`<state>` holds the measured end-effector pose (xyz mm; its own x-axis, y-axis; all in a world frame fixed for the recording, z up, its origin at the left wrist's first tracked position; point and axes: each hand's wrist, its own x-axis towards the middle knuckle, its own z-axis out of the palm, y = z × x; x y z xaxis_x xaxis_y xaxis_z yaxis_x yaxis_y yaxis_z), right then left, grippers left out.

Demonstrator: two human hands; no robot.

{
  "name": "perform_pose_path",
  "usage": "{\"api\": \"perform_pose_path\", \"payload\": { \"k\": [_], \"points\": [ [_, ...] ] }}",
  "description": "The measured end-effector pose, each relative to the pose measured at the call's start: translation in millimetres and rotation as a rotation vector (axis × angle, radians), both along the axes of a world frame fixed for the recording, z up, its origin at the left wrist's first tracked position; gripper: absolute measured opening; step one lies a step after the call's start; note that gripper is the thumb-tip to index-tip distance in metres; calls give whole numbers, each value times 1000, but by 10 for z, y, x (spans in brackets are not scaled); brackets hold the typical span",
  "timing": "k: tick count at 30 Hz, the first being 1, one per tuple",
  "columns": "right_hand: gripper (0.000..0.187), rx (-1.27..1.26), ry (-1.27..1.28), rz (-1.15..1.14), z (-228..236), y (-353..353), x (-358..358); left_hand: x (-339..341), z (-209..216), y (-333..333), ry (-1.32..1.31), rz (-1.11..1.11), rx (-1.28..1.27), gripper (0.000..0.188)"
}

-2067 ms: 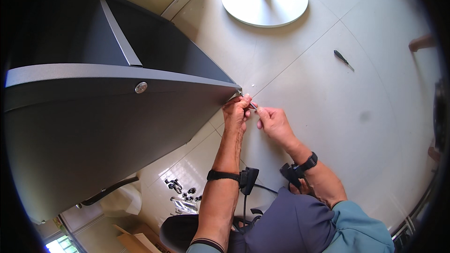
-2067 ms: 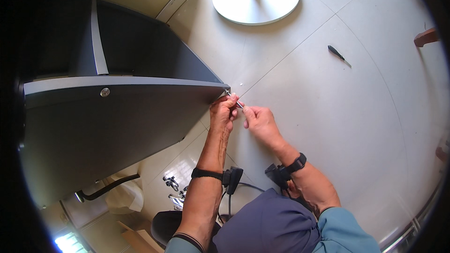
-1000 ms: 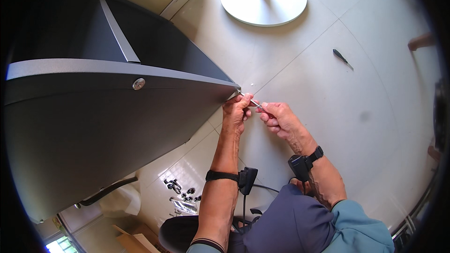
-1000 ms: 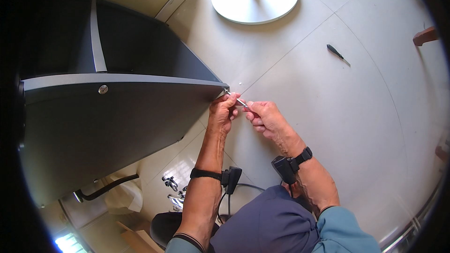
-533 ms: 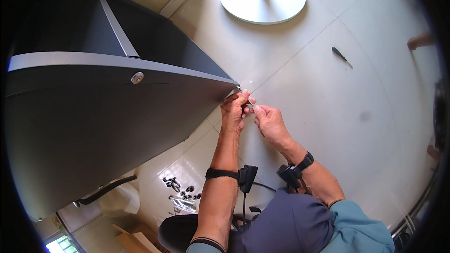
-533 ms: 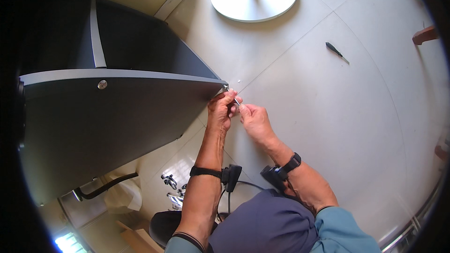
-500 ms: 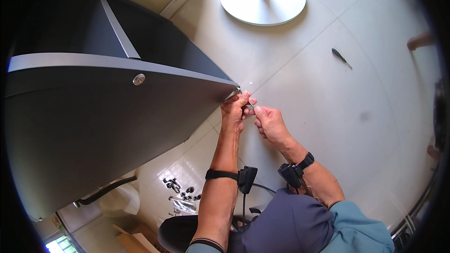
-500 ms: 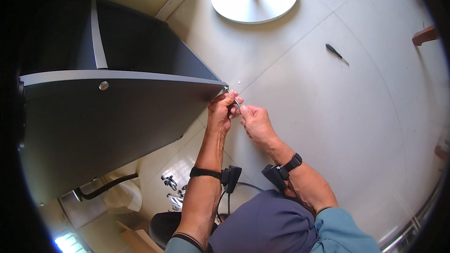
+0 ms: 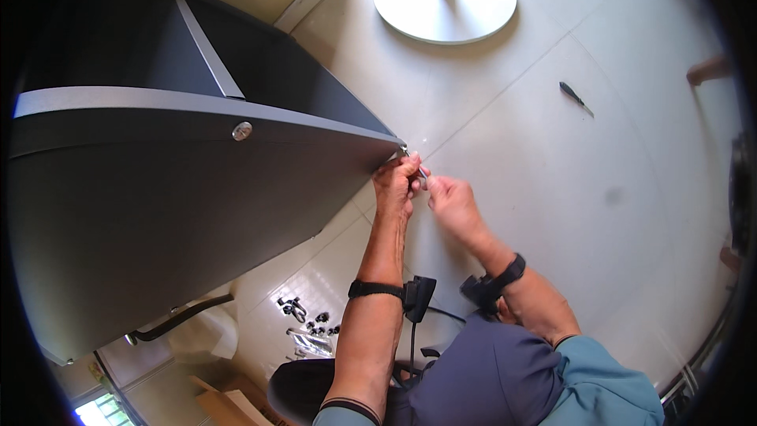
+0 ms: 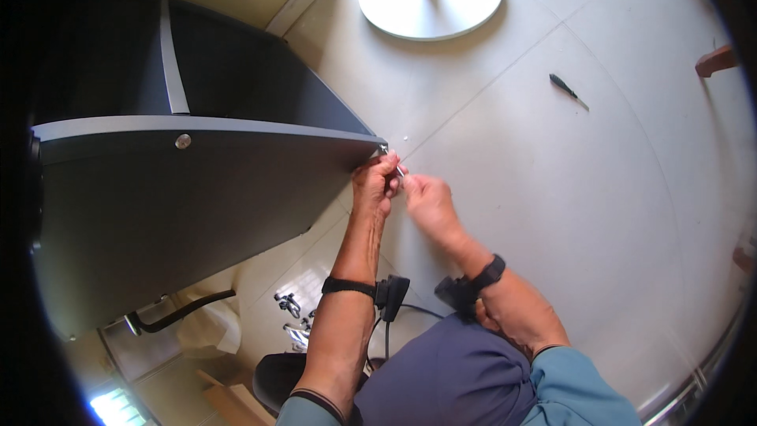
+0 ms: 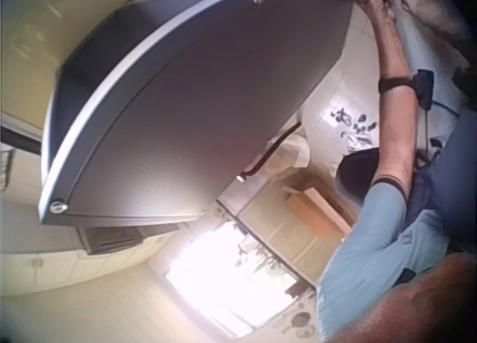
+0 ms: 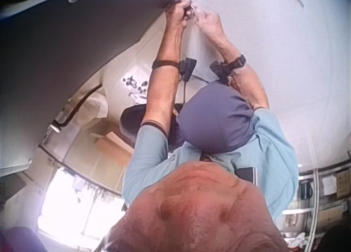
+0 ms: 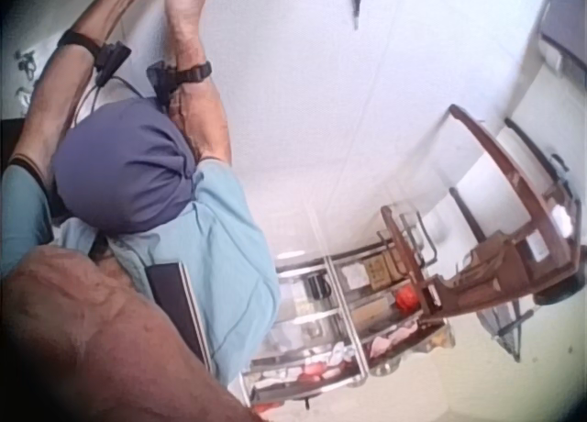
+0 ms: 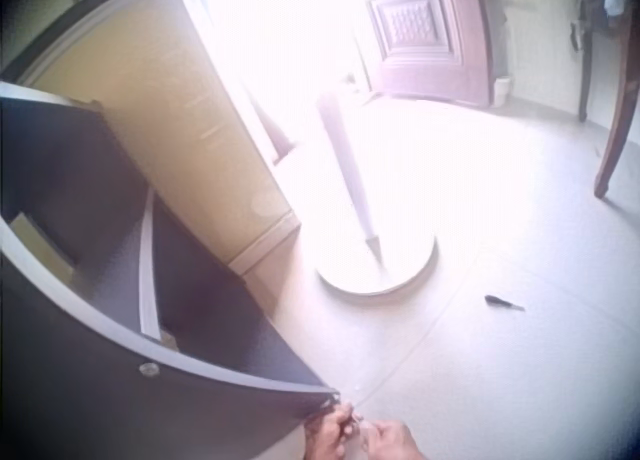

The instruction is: The person uses a screwdriver to attach panels of a grey cabinet together, handling screws and metal fasteners by hand while sitting on the floor.

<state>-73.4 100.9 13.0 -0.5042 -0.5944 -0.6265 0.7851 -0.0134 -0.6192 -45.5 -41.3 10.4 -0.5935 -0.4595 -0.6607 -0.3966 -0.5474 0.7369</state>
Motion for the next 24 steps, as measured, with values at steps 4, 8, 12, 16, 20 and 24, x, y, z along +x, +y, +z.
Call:
{"api": "perform_pose_path", "payload": {
  "k": [4,8,12,16,20,24],
  "points": [
    [30,-235,-384,6,-13,42,-176,-55,34,24,-25,78,-55,18],
    [30,-112,-237,52,-20,66,-149,-56,80,59,-63,12,-89,24],
    [31,-154,-170,32,-92,65,-111,-56,82,56,-75,-42,-120,23],
    [33,-169,-136,69,-125,-3,-101,26,23,-50,-35,-87,-96,22],
    [34,-170,-180,40,-240,-4,-97,64,233,-20,-277,-344,-129,36],
    [35,-179,-126,6,-277,12,-96,120,582,2,-477,-753,-333,37]
  ]
}}
